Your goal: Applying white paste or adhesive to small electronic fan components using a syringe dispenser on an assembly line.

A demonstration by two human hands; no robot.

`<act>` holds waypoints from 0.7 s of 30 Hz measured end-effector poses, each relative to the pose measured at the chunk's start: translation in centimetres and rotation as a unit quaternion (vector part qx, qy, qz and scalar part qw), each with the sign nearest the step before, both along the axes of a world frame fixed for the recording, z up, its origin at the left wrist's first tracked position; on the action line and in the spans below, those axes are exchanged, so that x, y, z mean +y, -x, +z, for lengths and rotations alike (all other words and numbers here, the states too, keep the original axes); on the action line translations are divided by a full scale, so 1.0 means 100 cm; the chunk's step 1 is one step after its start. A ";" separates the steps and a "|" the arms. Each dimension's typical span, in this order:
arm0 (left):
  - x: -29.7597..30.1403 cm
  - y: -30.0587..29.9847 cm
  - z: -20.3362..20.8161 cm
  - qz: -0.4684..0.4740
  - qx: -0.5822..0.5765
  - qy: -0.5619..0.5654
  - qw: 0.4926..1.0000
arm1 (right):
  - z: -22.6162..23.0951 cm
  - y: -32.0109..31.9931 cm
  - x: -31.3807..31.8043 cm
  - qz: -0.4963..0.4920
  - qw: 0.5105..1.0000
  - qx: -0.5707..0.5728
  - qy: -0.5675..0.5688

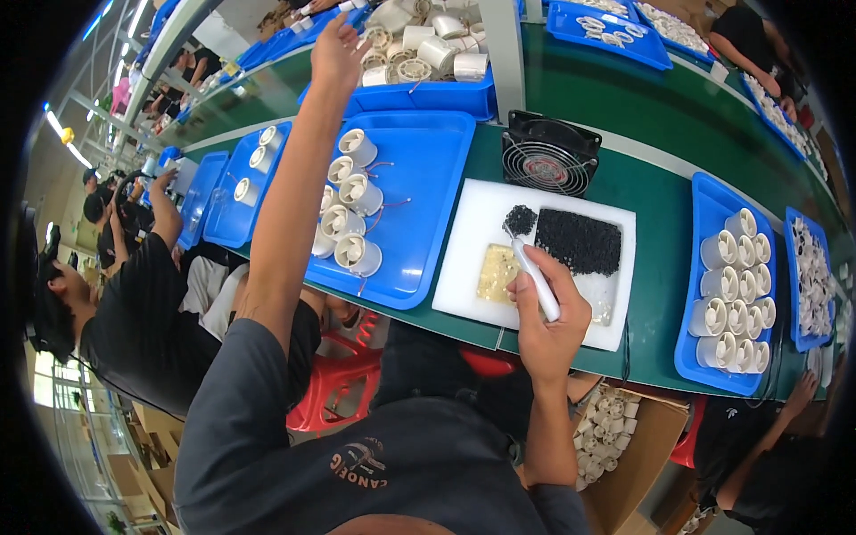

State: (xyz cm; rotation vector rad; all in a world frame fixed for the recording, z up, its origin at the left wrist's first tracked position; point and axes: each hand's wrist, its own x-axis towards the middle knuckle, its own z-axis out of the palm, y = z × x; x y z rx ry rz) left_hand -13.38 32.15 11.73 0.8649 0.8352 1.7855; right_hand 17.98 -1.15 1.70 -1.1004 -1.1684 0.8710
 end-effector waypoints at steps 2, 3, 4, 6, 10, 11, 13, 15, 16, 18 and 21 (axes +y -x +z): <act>-0.035 -0.008 -0.001 0.051 0.159 -0.007 0.986 | -0.005 -0.002 0.001 -0.006 1.000 -0.004 0.006; -0.064 -0.020 0.003 -0.049 0.277 -0.018 0.960 | -0.006 -0.006 0.001 -0.030 0.999 -0.022 0.007; -0.099 -0.027 0.006 -0.145 0.382 -0.028 0.912 | -0.007 -0.009 -0.001 -0.046 0.998 -0.043 0.009; -0.170 -0.023 0.004 -0.021 0.606 -0.063 0.793 | -0.002 -0.010 -0.002 -0.024 1.000 -0.005 0.009; -0.269 -0.020 -0.022 0.052 0.728 -0.008 0.684 | 0.001 -0.009 0.000 -0.040 0.999 -0.013 0.018; -0.286 -0.021 -0.032 0.038 0.724 -0.004 0.689 | 0.002 -0.011 0.000 -0.036 0.999 0.004 0.010; -0.311 -0.022 -0.049 0.033 0.733 0.042 0.679 | 0.003 -0.015 0.005 -0.047 0.998 0.029 -0.006; -0.322 -0.016 -0.064 0.025 0.737 0.032 0.675 | 0.003 -0.015 0.016 -0.041 0.997 0.049 -0.033; -0.325 -0.014 -0.070 0.035 0.747 0.024 0.663 | 0.003 -0.016 0.021 -0.044 0.997 0.056 -0.043; -0.324 -0.013 -0.071 0.052 0.715 0.037 0.697 | 0.006 -0.018 0.029 -0.029 0.998 0.052 -0.033; -0.315 -0.009 -0.085 0.025 0.607 -0.033 0.794 | 0.005 -0.016 0.040 -0.041 0.998 -0.009 -0.042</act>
